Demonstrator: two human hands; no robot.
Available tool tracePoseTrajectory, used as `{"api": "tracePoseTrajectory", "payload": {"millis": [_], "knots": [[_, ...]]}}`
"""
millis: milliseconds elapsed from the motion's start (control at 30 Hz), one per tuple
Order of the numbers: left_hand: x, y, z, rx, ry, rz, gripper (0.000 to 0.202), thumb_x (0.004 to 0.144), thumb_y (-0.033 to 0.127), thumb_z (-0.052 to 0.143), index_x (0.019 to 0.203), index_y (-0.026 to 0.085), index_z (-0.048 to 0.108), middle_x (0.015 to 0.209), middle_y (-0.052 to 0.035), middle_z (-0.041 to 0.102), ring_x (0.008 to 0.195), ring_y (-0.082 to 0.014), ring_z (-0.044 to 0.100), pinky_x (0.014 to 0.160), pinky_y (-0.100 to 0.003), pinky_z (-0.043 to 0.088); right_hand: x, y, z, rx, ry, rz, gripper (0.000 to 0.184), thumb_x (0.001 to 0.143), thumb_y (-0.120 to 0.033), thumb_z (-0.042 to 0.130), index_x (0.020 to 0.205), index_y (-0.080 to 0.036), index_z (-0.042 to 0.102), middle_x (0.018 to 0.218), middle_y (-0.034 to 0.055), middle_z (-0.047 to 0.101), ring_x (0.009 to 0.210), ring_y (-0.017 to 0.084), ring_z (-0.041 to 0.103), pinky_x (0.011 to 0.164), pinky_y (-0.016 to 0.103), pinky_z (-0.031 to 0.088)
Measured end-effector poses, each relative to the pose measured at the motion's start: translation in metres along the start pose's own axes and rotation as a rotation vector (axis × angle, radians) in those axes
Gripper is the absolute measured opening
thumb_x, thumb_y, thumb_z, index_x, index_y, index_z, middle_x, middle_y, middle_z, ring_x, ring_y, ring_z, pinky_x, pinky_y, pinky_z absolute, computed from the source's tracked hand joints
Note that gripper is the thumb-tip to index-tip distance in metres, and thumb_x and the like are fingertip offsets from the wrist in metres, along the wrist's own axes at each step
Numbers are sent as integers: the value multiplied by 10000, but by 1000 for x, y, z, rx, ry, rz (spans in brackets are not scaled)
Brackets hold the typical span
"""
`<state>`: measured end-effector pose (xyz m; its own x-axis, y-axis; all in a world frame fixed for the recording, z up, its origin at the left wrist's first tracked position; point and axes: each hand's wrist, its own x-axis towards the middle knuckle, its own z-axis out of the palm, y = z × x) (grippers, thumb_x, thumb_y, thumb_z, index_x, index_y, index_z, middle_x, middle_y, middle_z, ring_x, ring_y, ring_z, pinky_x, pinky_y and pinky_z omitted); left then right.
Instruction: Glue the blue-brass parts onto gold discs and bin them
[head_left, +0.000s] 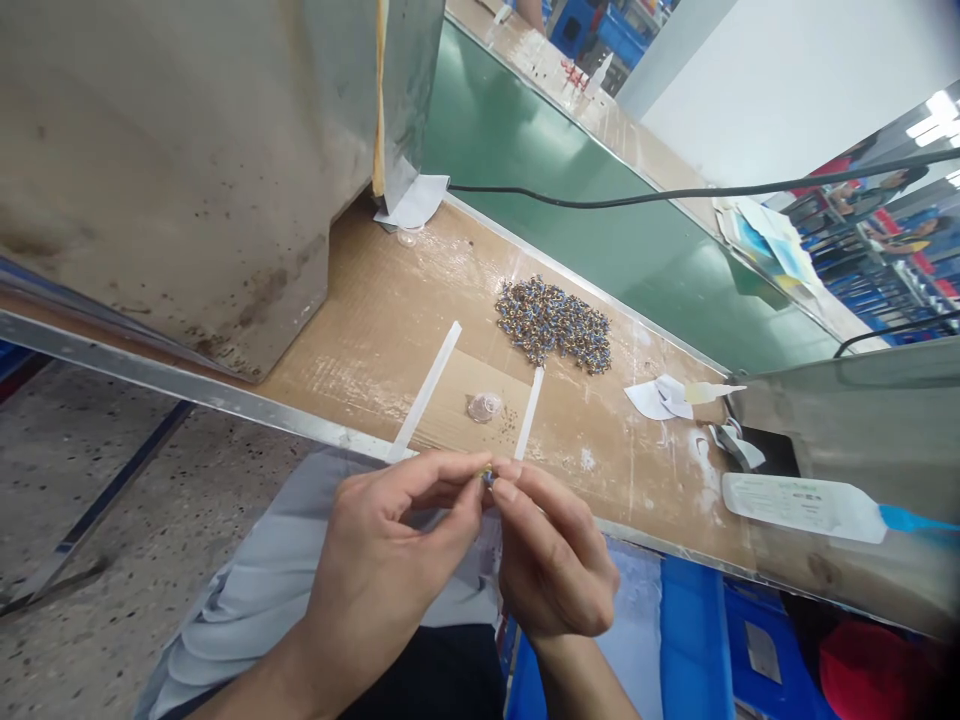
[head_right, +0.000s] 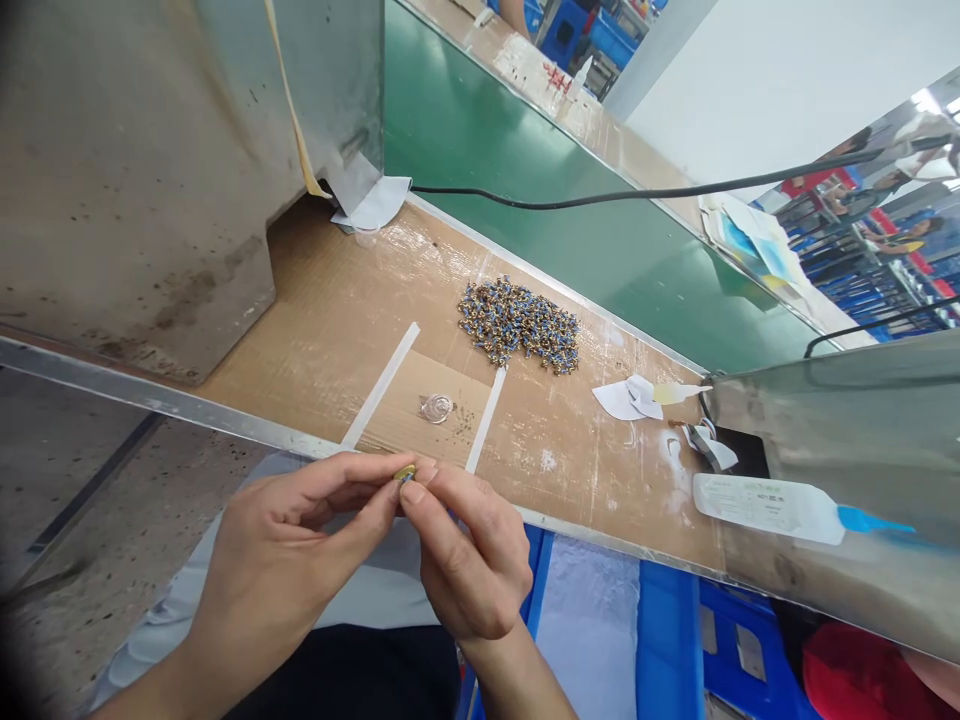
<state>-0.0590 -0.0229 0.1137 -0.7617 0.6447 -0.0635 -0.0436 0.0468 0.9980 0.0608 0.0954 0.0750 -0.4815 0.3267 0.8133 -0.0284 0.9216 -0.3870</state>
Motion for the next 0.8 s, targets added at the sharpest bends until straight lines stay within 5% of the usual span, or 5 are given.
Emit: {"api": "tracePoseTrajectory", "payload": {"millis": [300, 567, 800], "knots": [[0, 6, 0, 101, 47, 72, 298, 970, 119, 811, 1100, 333, 972, 1023, 44, 950, 817, -144, 899, 788, -166, 702, -13, 0, 8, -44, 56, 35, 432, 1074, -49, 799, 1439, -275, 844, 1321, 89, 872, 1068, 284, 914, 894, 421, 825], [3, 2, 0, -3, 10, -33, 241, 1015, 210, 840, 1129, 374, 976, 1052, 55, 951, 888, -159, 923, 837, -144, 704, -11, 4, 10, -20, 72, 18, 372, 1129, -85, 725, 1448, -248, 825, 1328, 98, 857, 1126, 285, 903, 894, 435, 826], [5, 5, -1, -25, 3, -83, 110, 1003, 285, 902, 1037, 358, 977, 960, 43, 941, 807, -181, 907, 720, -164, 697, -11, 7, 6, 5, 87, 26, 384, 1111, -67, 736, 1431, -254, 834, 1312, 102, 864, 1114, 307, 906, 886, 473, 836]]}}
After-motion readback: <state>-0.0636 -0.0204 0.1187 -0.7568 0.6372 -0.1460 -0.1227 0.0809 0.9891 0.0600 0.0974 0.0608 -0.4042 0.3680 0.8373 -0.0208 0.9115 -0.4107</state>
